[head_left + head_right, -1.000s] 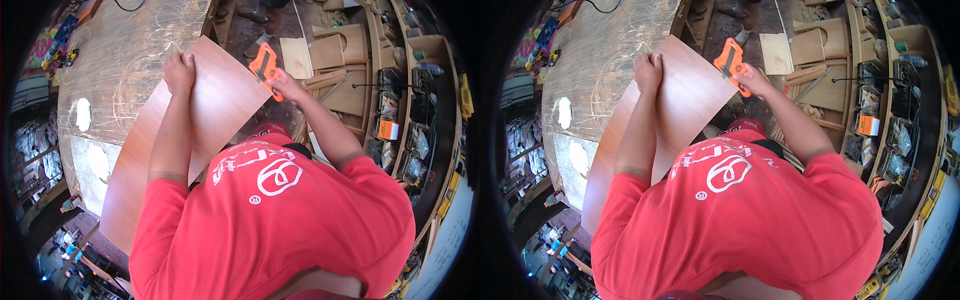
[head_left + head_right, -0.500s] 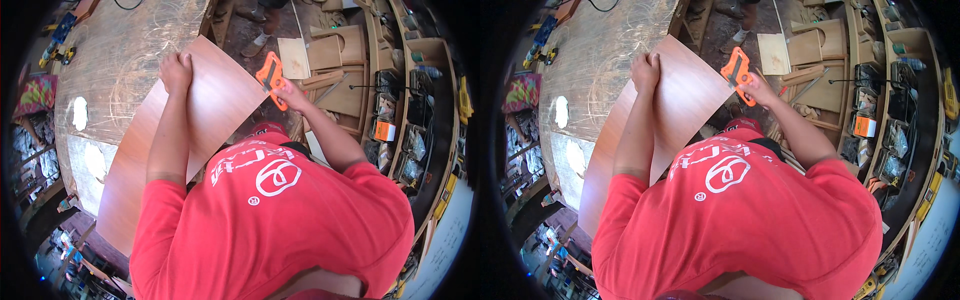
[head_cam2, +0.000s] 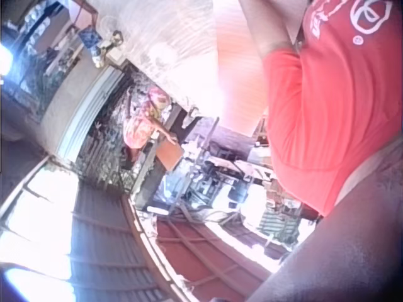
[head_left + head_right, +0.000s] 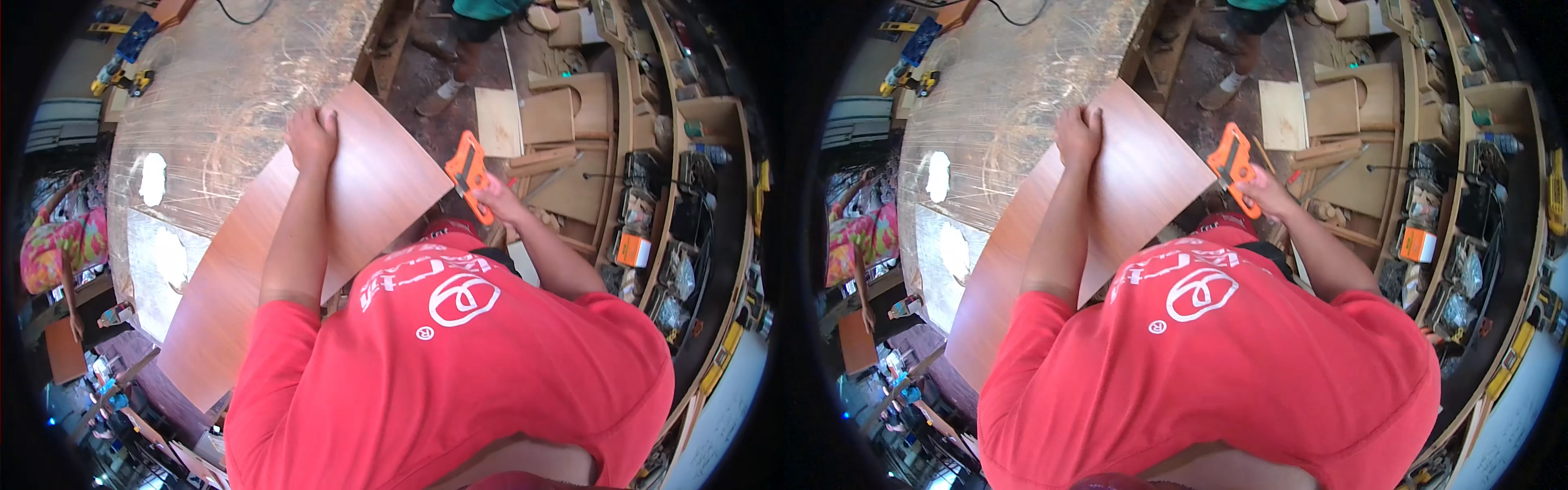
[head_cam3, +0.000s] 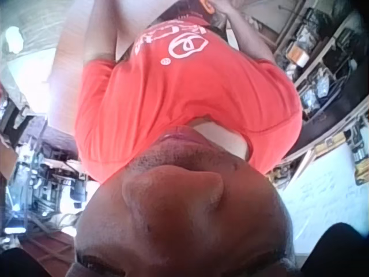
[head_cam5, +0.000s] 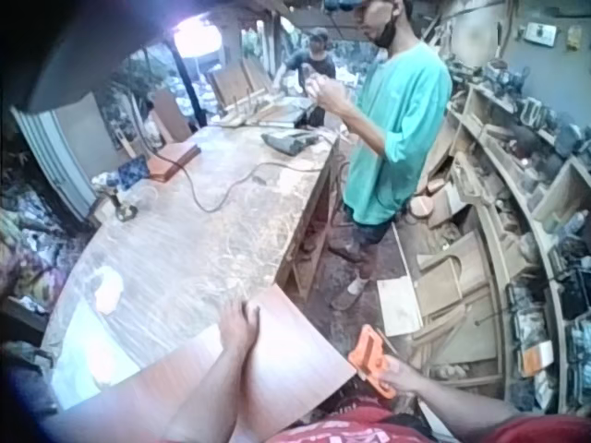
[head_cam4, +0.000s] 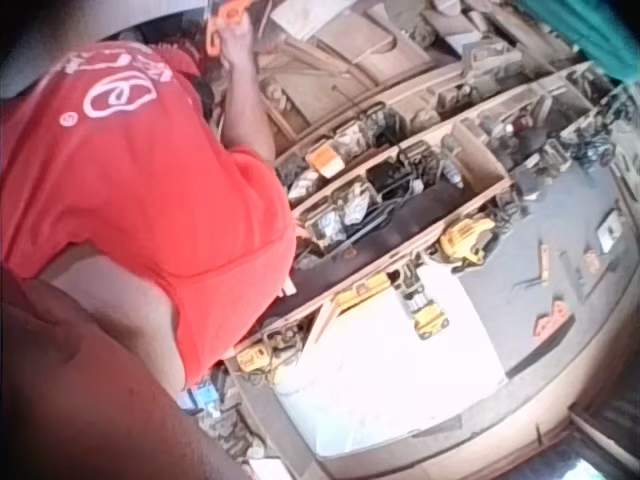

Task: The person trims the edges of a wooden panel using an edge trimmer, rotating and flipping the panel by hand to trim along its different sides.

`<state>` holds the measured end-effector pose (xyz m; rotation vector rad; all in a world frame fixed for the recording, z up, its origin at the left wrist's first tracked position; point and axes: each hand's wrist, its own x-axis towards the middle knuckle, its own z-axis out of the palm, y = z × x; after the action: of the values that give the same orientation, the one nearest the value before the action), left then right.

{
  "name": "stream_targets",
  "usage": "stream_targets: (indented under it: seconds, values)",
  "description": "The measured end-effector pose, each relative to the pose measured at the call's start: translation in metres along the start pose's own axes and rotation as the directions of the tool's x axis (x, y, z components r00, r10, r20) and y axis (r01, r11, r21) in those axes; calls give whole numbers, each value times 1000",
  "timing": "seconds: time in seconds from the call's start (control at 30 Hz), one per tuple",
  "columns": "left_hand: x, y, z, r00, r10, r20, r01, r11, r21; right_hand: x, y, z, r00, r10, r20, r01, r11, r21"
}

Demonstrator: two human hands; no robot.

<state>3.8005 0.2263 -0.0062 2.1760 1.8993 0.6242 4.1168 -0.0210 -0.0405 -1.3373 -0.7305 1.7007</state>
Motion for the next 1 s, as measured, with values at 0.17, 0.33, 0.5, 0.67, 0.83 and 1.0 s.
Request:
stream_targets:
  seconds: [0.17, 0.33, 0.5, 0.67, 0.83, 1.0]
  values:
    - [1, 3, -7, 999, -2, 32, 2, 1000, -6, 12, -4, -18, 998, -31, -62, 41, 985, 167]
    - [-8, 17, -8, 987, 144, 74, -150, 985, 81, 42, -10, -37, 983, -16, -182, 53, 978, 201]
    - [10, 60, -9, 991, 27, 134, -32, 999, 34, 66, -18, -59, 996, 24, -80, -16, 994, 107]
    - [39, 61, -4, 971, -117, 209, 124, 992, -23, 99, -42, -67, 999, 32, 44, -37, 992, 122]
    - [46, 48, 12, 973, -161, 168, 180, 978, -105, 128, -57, -80, 994, 58, 90, -68, 990, 122]
    - [50, 57, 12, 949, -259, 179, 284, 950, -131, 146, -53, -101, 993, 89, 75, -96, 990, 102]
